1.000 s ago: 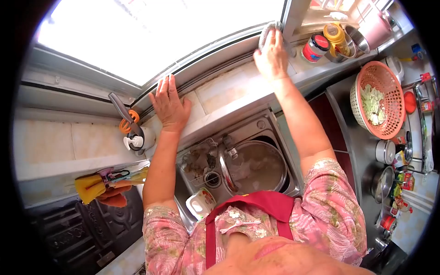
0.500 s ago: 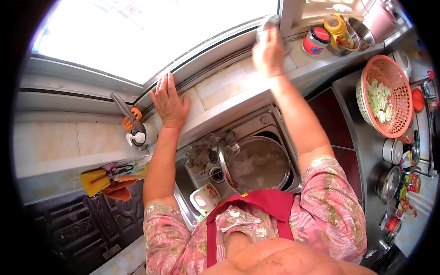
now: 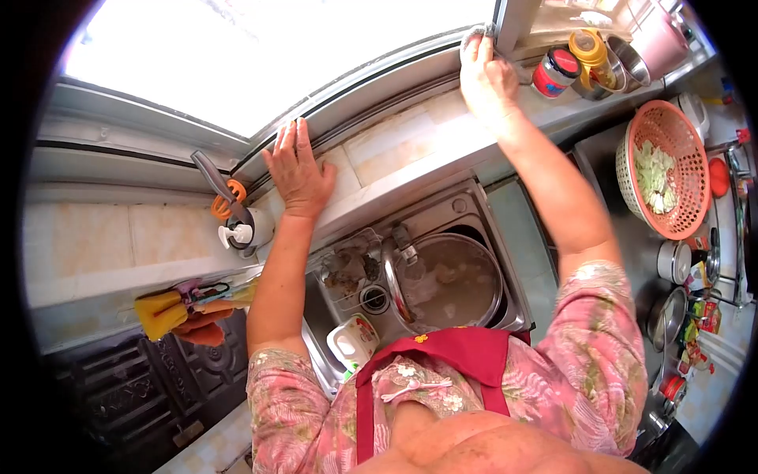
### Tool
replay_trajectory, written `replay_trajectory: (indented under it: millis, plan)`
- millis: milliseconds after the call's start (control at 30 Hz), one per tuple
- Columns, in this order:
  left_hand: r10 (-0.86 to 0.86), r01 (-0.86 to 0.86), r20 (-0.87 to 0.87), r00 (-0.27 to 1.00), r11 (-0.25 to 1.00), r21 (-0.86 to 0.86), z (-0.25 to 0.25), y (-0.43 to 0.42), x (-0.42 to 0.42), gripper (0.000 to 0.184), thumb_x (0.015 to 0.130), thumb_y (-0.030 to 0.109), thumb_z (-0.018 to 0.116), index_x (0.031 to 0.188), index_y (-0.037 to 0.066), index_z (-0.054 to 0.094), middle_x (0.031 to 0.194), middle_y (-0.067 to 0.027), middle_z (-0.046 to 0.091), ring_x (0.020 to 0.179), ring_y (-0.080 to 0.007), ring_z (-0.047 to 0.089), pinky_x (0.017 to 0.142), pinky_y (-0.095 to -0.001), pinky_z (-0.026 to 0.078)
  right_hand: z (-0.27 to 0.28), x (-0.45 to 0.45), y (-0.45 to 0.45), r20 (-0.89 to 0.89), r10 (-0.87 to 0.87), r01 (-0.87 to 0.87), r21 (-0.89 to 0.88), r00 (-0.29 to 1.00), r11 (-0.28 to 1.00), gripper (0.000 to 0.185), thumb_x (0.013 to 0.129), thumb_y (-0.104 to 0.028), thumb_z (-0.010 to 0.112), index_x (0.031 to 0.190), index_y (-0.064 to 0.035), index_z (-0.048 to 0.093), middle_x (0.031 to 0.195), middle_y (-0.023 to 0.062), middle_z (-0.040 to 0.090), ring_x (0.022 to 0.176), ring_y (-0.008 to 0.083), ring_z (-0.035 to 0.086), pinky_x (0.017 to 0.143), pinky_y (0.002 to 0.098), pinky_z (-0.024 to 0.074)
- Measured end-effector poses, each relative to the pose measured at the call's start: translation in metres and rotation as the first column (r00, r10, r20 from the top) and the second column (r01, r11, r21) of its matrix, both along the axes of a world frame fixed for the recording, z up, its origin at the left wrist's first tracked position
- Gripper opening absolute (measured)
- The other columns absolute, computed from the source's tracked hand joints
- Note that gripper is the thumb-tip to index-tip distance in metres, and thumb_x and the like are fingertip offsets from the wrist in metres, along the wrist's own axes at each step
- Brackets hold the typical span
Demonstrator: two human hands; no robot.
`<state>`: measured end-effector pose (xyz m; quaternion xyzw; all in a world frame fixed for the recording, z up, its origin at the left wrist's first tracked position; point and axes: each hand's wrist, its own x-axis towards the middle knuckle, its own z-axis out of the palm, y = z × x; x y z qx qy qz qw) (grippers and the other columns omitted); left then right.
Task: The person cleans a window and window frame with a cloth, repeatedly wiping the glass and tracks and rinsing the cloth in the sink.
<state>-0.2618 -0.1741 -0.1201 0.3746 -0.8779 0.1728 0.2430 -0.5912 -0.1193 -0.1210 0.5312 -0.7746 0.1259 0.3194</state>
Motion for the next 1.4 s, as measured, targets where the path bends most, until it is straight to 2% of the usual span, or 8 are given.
replay_trajectory:
  millis: [233, 367, 633, 733, 833, 1067, 1267, 1400]
  plan:
    - [-0.025, 0.025, -0.027, 0.999, 1.0, -0.017, -0.001, -0.003, 0.004, 0.078, 0.067, 0.02, 0.061, 0.14, 0.007, 0.035, 0.133, -0.0114, 0.04, 0.128, -0.0283, 0.034, 0.105, -0.0549, 0.02, 0.021, -0.041, -0.015, -0.49, 0.216, -0.066, 0.305, 0.845, 0.95, 0.022, 0.078, -0.011, 0.057, 0.099, -0.0047, 0.056, 0.081, 0.0103, 0.058, 0.055, 0.0162, 0.063, 0.05, 0.0298, 0.0536]
    - [-0.037, 0.037, -0.036, 0.999, 0.999, 0.002, 0.0, -0.003, 0.006, 0.079, 0.067, 0.021, 0.062, 0.14, 0.009, 0.034, 0.133, -0.011, 0.04, 0.129, -0.028, 0.034, 0.105, -0.055, 0.02, 0.026, -0.047, -0.015, -0.353, 0.27, -0.181, 0.265, 0.896, 0.947, 0.011, 0.079, -0.009, 0.056, 0.09, -0.008, 0.053, 0.082, 0.0109, 0.059, 0.061, 0.0207, 0.066, 0.054, 0.0337, 0.0557]
    - [-0.004, 0.008, -0.123, 0.992, 1.0, 0.029, -0.008, -0.002, -0.001, 0.081, 0.065, 0.02, 0.064, 0.14, 0.012, 0.034, 0.132, -0.0076, 0.038, 0.129, -0.0259, 0.033, 0.106, -0.0565, 0.018, 0.013, -0.01, -0.025, 0.264, 0.119, -0.046, -0.268, 0.957, 0.962, 0.013, 0.083, -0.008, 0.052, 0.095, -0.0045, 0.05, 0.09, 0.0175, 0.06, 0.074, 0.037, 0.063, 0.061, 0.0421, 0.053]
    - [0.009, -0.004, -0.126, 0.992, 0.999, 0.034, -0.008, -0.001, -0.003, 0.081, 0.065, 0.02, 0.064, 0.14, 0.012, 0.034, 0.131, -0.0072, 0.038, 0.129, -0.0255, 0.033, 0.106, -0.0574, 0.017, 0.007, 0.016, -0.031, 0.157, 0.274, -0.183, -0.434, 0.949, 0.882, 0.009, 0.081, -0.007, 0.052, 0.089, -0.0066, 0.048, 0.083, 0.0145, 0.059, 0.063, 0.0316, 0.063, 0.054, 0.0383, 0.0514]
    - [0.002, -0.001, -0.095, 0.995, 1.0, 0.005, -0.007, -0.001, -0.002, 0.081, 0.065, 0.021, 0.063, 0.139, 0.009, 0.034, 0.132, -0.01, 0.038, 0.129, -0.0273, 0.033, 0.104, -0.0552, 0.02, 0.006, 0.009, -0.012, 0.027, 0.534, -0.499, -0.316, 0.845, 0.807, 0.007, 0.081, -0.009, 0.055, 0.086, -0.0082, 0.05, 0.079, 0.0102, 0.057, 0.062, 0.0255, 0.062, 0.054, 0.0352, 0.0515]
    - [0.021, -0.021, -0.022, 1.0, 1.0, -0.017, -0.005, -0.002, 0.0, 0.08, 0.067, 0.022, 0.062, 0.14, 0.007, 0.034, 0.132, -0.0116, 0.038, 0.129, -0.0279, 0.033, 0.104, -0.0537, 0.02, 0.034, -0.037, -0.013, -0.479, 0.226, -0.138, 0.213, 0.848, 0.967, 0.01, 0.08, -0.014, 0.058, 0.089, -0.0086, 0.057, 0.077, 0.0063, 0.06, 0.068, 0.0172, 0.065, 0.057, 0.0284, 0.0538]
    - [0.011, -0.011, -0.026, 1.0, 1.0, -0.002, -0.006, -0.004, 0.003, 0.079, 0.068, 0.022, 0.062, 0.141, 0.009, 0.034, 0.133, -0.0107, 0.038, 0.13, -0.0273, 0.032, 0.105, -0.054, 0.019, 0.013, -0.035, -0.022, -0.295, 0.071, -0.025, 0.157, 0.953, 0.987, 0.01, 0.082, -0.016, 0.058, 0.087, -0.0085, 0.054, 0.081, 0.0088, 0.06, 0.057, 0.0206, 0.065, 0.048, 0.0332, 0.0543]
    - [-0.019, 0.018, -0.085, 0.996, 1.0, -0.009, -0.008, -0.005, 0.003, 0.078, 0.066, 0.02, 0.061, 0.14, 0.011, 0.035, 0.132, -0.0094, 0.038, 0.129, -0.0269, 0.033, 0.105, -0.0547, 0.018, 0.018, -0.02, -0.02, 0.116, 0.145, -0.115, -0.233, 0.983, 0.966, 0.013, 0.09, -0.018, 0.052, 0.091, -0.005, 0.051, 0.087, 0.0141, 0.058, 0.073, 0.0338, 0.065, 0.063, 0.0405, 0.0549]
